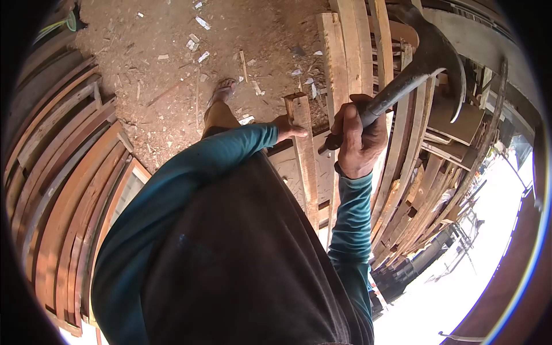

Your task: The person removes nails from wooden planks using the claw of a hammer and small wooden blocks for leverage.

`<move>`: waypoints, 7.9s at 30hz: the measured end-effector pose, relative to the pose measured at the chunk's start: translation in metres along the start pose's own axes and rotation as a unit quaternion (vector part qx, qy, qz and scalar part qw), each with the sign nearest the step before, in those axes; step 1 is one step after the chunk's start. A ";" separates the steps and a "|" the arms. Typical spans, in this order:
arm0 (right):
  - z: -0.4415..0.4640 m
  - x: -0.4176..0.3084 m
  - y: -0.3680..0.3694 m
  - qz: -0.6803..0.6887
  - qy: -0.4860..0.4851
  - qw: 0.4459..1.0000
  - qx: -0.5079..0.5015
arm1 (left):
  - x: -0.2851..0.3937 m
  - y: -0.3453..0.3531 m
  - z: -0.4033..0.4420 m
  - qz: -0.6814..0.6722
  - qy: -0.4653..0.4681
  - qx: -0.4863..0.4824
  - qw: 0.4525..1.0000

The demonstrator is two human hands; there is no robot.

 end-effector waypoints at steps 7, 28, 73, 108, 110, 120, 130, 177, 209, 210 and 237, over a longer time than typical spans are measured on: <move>-0.029 0.014 -0.008 -0.160 0.059 0.985 -0.019 | 0.037 0.019 -0.057 0.021 -0.099 0.189 0.977; -0.078 0.023 0.009 -0.031 0.113 0.993 -0.004 | -0.007 0.003 -0.052 0.056 -0.130 0.195 0.971; 0.054 -0.010 0.042 -0.216 0.238 0.914 -0.247 | -0.013 -0.015 -0.057 0.039 -0.043 0.003 0.998; -0.039 0.066 0.035 -0.489 0.062 0.823 -0.281 | 0.009 0.008 -0.061 0.147 -0.183 0.109 0.966; -0.027 0.028 0.039 -0.415 0.018 0.888 -0.200 | 0.002 0.003 -0.061 0.114 -0.149 0.090 0.978; -0.076 0.160 0.002 -0.366 0.200 0.883 -0.216 | -0.048 -0.012 -0.031 0.145 0.040 0.025 0.988; -0.062 0.086 0.007 -0.172 0.126 0.974 -0.079 | -0.047 -0.012 -0.040 -0.086 -0.008 -0.008 0.996; -0.111 0.095 0.004 -0.020 0.170 0.968 0.185 | -0.017 -0.002 -0.060 -0.007 -0.042 0.074 0.996; -0.106 0.117 0.007 -0.246 -0.002 0.967 0.067 | -0.001 -0.005 -0.057 0.007 0.016 0.064 0.998; -0.106 0.129 0.017 -0.281 0.038 0.958 0.044 | 0.013 -0.001 -0.061 0.063 -0.008 0.055 0.996; -0.141 0.176 -0.013 -0.223 0.305 0.921 0.096 | 0.017 0.001 -0.055 0.102 -0.061 -0.123 0.985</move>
Point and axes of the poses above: each hand's wrist, its own z-axis towards the middle knuckle, its own y-axis out of the palm, x = y × z, the point moved 8 cm from there along z, towards the middle knuckle, and after that the axes turned 14 degrees about -x, right-handed, at the moved point
